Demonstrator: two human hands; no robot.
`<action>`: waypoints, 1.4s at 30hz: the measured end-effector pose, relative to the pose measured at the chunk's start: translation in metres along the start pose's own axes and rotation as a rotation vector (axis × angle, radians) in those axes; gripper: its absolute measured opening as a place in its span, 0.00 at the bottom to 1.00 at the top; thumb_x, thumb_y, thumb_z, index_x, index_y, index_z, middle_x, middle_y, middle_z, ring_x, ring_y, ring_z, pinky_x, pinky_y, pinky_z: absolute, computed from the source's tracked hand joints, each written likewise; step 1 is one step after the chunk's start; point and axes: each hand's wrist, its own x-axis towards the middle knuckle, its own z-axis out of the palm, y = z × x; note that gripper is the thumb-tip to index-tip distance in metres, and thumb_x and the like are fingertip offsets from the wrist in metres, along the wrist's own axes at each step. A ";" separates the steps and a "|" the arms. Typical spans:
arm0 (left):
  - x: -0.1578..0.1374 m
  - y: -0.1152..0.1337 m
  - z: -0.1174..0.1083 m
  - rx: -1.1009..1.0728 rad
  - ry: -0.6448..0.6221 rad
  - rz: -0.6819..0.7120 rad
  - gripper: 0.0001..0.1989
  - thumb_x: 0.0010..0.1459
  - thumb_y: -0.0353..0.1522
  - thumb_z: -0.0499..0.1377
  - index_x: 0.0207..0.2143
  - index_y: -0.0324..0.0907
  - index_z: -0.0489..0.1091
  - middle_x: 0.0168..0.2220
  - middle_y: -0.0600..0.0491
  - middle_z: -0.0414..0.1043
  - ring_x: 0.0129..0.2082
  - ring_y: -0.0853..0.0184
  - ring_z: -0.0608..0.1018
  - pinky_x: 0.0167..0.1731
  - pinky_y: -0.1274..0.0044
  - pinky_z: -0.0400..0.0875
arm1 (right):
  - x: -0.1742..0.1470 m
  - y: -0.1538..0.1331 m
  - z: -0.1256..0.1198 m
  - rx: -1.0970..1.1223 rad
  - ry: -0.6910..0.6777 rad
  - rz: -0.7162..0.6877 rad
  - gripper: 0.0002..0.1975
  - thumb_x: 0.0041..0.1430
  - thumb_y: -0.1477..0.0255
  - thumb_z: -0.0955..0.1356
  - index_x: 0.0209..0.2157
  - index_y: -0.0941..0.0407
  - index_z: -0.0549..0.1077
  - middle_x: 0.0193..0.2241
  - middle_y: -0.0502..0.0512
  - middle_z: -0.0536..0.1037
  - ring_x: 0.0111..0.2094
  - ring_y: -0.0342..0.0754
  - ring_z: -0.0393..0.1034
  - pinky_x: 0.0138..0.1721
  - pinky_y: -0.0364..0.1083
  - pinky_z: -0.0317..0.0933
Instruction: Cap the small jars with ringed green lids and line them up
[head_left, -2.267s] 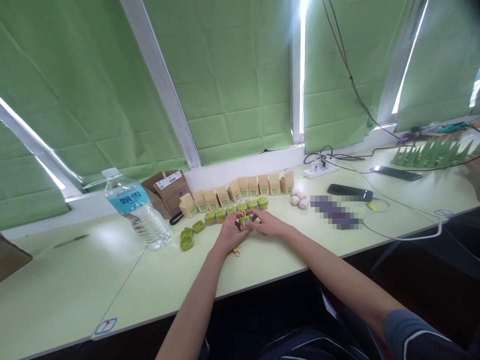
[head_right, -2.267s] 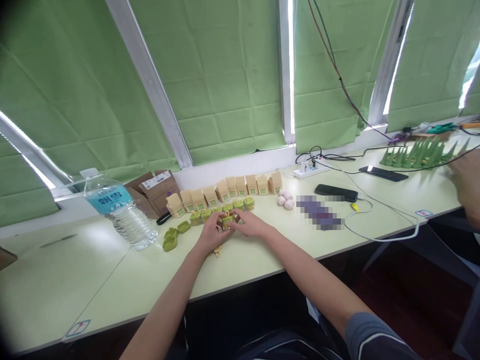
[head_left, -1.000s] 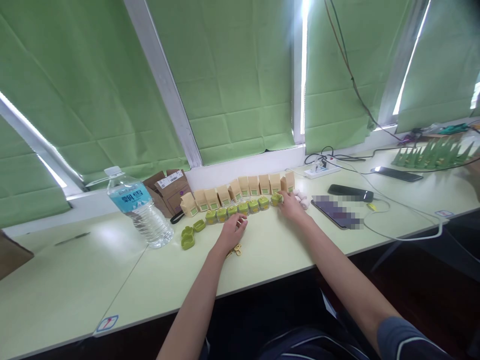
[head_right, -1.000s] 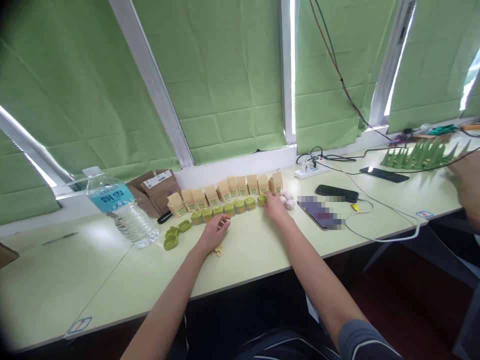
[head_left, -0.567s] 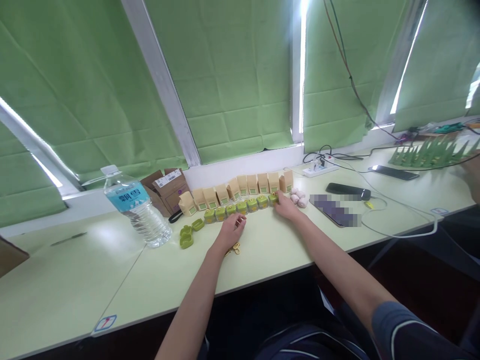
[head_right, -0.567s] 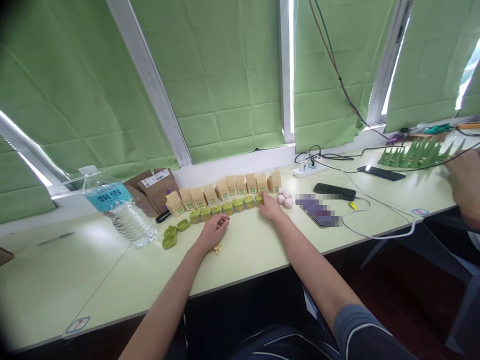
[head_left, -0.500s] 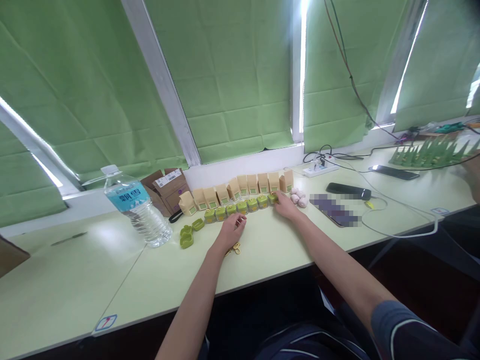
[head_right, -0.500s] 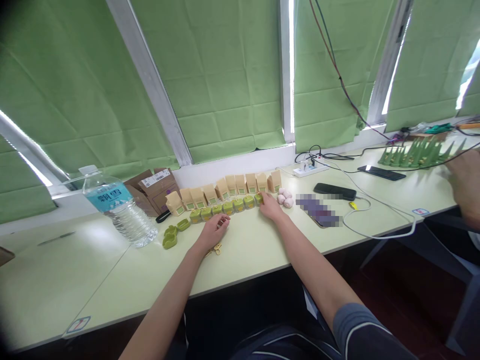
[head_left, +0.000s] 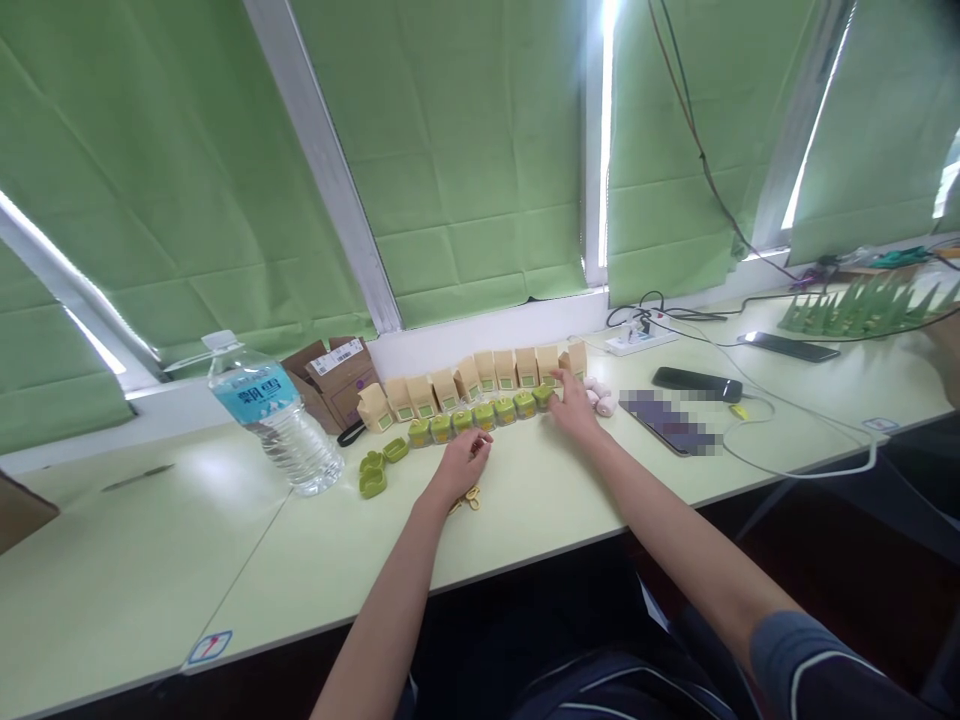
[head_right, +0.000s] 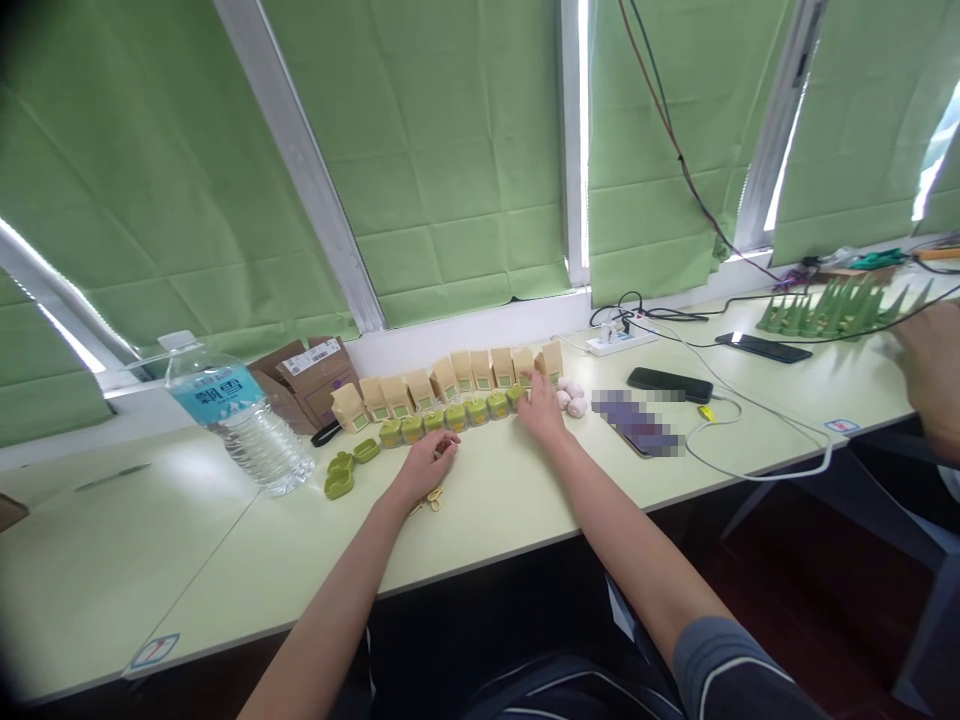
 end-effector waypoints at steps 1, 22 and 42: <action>0.000 0.000 0.000 0.001 -0.003 -0.003 0.10 0.61 0.36 0.52 0.39 0.44 0.71 0.34 0.51 0.73 0.34 0.65 0.74 0.36 0.72 0.70 | -0.002 -0.004 -0.002 0.034 0.004 -0.032 0.23 0.56 0.76 0.60 0.54 0.56 0.65 0.53 0.62 0.70 0.56 0.54 0.63 0.58 0.53 0.58; -0.011 0.016 -0.028 0.067 -0.231 -0.096 0.13 0.60 0.41 0.52 0.34 0.45 0.72 0.30 0.53 0.74 0.29 0.64 0.73 0.29 0.75 0.65 | -0.042 -0.055 0.016 0.002 -0.663 -0.326 0.08 0.60 0.69 0.66 0.37 0.54 0.78 0.31 0.52 0.79 0.32 0.46 0.70 0.34 0.44 0.58; -0.059 0.019 -0.040 0.155 -0.210 -0.116 0.07 0.57 0.32 0.56 0.37 0.43 0.72 0.33 0.53 0.70 0.35 0.64 0.72 0.37 0.74 0.65 | -0.069 -0.087 0.027 0.029 -0.764 -0.590 0.22 0.56 0.49 0.69 0.32 0.55 0.75 0.31 0.53 0.75 0.31 0.46 0.67 0.30 0.43 0.54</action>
